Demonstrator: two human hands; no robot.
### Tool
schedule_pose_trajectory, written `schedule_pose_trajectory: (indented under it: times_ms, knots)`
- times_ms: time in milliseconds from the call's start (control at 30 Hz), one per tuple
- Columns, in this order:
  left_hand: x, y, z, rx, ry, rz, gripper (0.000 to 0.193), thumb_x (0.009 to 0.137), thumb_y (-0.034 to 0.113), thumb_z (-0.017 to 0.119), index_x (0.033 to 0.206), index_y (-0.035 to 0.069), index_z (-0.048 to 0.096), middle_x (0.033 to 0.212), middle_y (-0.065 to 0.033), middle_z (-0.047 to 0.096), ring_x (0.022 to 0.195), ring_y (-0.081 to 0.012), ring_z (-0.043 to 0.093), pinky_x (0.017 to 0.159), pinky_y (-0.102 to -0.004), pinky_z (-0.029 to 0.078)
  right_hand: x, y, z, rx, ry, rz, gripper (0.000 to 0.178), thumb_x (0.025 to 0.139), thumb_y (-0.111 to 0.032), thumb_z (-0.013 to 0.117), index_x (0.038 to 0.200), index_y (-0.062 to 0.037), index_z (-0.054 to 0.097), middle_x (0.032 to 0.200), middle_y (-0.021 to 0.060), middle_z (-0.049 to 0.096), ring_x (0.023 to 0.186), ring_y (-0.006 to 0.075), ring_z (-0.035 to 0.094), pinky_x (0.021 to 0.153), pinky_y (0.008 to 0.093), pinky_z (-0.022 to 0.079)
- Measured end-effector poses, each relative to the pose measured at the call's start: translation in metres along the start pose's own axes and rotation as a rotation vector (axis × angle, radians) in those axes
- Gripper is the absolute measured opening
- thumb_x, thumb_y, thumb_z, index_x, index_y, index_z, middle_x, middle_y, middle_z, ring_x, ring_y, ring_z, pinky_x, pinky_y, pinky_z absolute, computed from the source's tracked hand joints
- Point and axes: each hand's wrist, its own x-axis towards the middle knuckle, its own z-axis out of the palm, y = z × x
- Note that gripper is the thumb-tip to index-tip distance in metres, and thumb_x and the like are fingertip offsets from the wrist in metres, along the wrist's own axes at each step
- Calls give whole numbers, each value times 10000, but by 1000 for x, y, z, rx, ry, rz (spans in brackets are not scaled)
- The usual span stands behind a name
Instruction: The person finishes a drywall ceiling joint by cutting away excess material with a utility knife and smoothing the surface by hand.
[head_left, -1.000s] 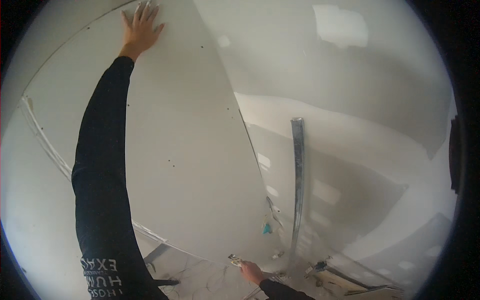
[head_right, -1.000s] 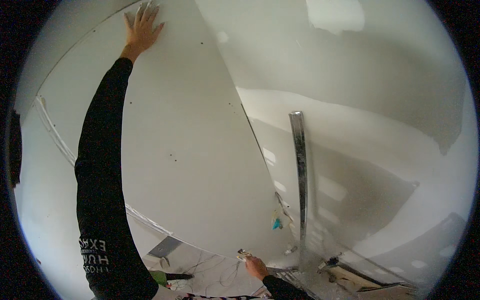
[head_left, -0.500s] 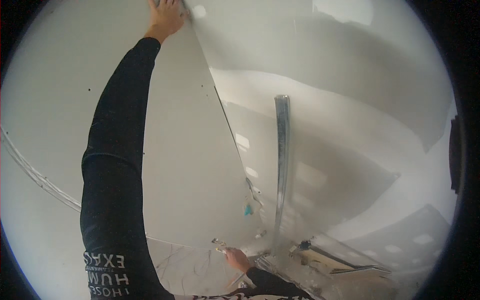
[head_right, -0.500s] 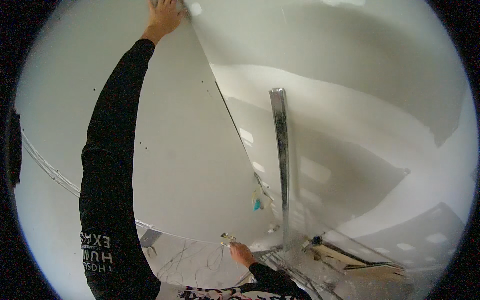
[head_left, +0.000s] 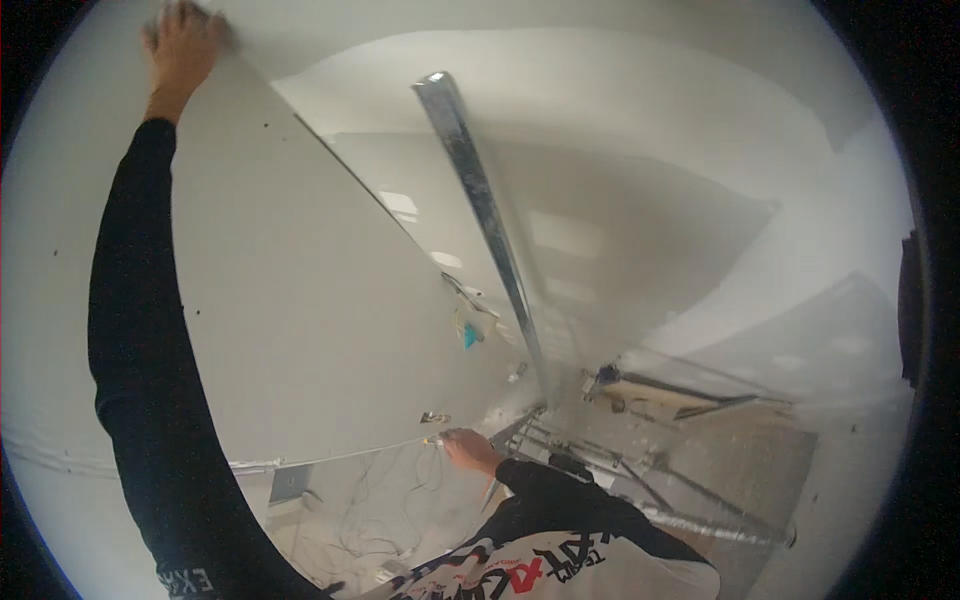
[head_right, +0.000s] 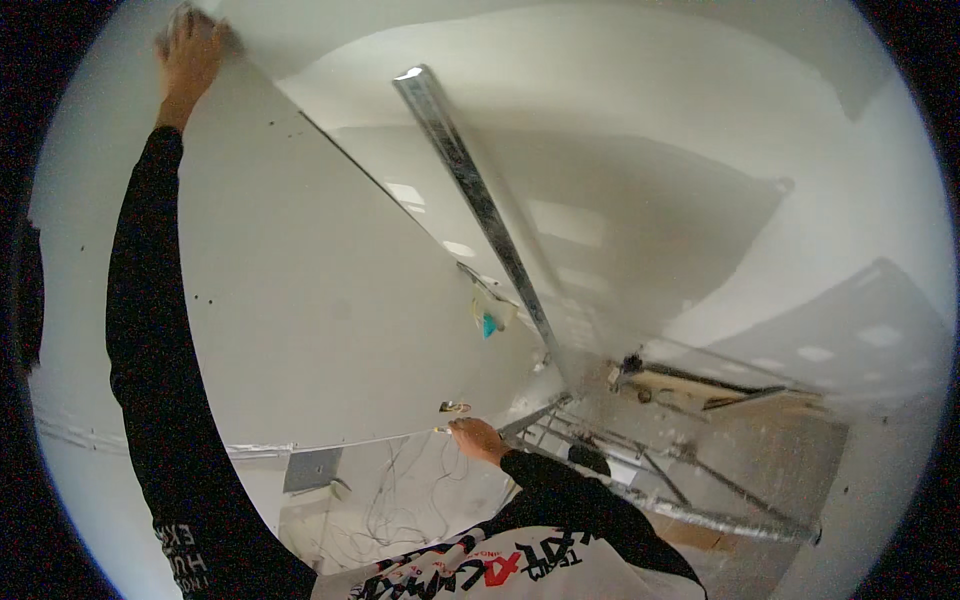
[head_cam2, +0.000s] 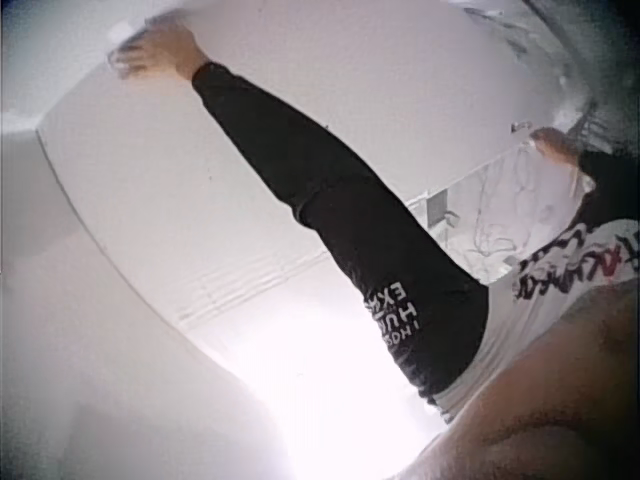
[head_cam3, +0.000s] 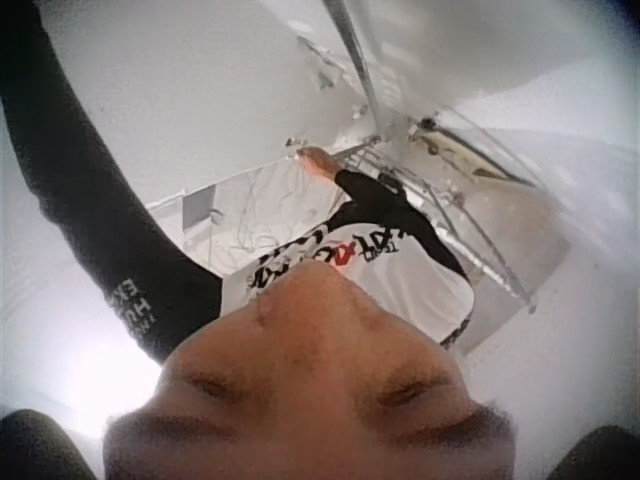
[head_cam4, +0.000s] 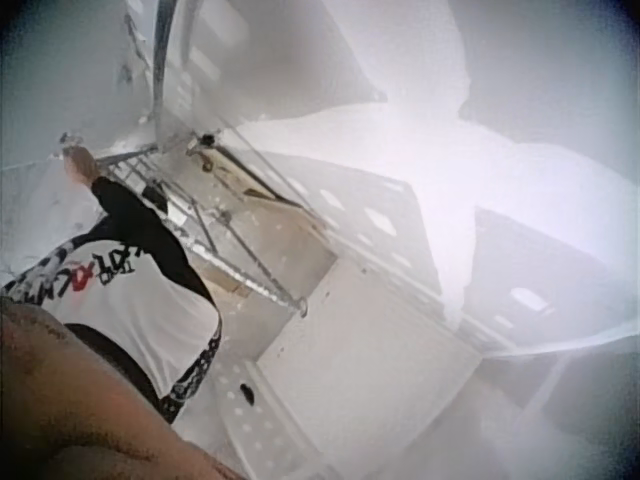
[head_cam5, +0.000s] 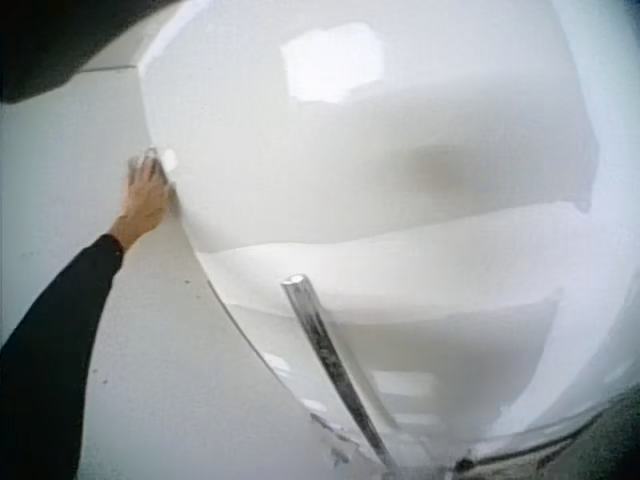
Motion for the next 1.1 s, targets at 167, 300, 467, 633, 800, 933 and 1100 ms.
schedule_pose_trajectory:
  times_ms: [167,300,467,633,800,933,1100]
  knots:
    - [-9,36,30,-4,277,133,495,1061,341,503,1547,389,425,1654,-200,327,1542,-400,280,1154,-683,290,-2,10,7,23,-20,39,257,923,-143,584,1097,40,627,965,208,695,926,366,702,794,489,570]
    - [-15,88,5,666,-354,-34,779,1073,608,307,1569,12,382,1665,-189,316,1577,-295,220,1243,-567,173,-6,19,15,45,-41,97,248,915,-144,595,1088,30,631,945,198,689,915,361,700,793,489,569]
    - [-47,98,6,515,-390,-15,764,1074,593,315,1561,10,392,1666,-190,309,1572,-308,224,1243,-579,174,-3,10,12,43,-48,77,271,896,-124,599,1108,40,641,966,212,704,920,379,707,795,496,569]
    - [-79,126,-3,483,-545,145,596,1088,503,342,1553,146,446,1663,-194,314,1562,-319,250,1219,-639,183,-2,7,1,42,-18,61,213,891,-120,605,1048,21,636,996,198,699,933,392,694,800,509,561]
    - [-143,145,10,-736,-1106,-93,582,1123,501,251,1632,226,318,1505,-236,536,1431,-331,478,1222,-561,247,5,7,13,35,96,-20,213,883,-131,617,1034,18,632,992,204,707,903,398,701,771,516,565]
    - [-275,236,-46,-1067,-787,204,419,1053,104,376,1387,-3,605,1432,-202,609,1365,-335,552,1181,-449,396,6,8,8,40,30,58,212,885,-123,612,1049,9,634,977,199,713,898,398,705,781,522,565]
    - [-474,345,-241,-1264,-982,-330,430,1132,245,344,1314,-21,629,1406,-280,587,1328,-426,548,1144,-489,413,2,3,2,42,0,92,232,891,-136,607,1075,1,646,935,202,712,888,397,707,791,527,564]
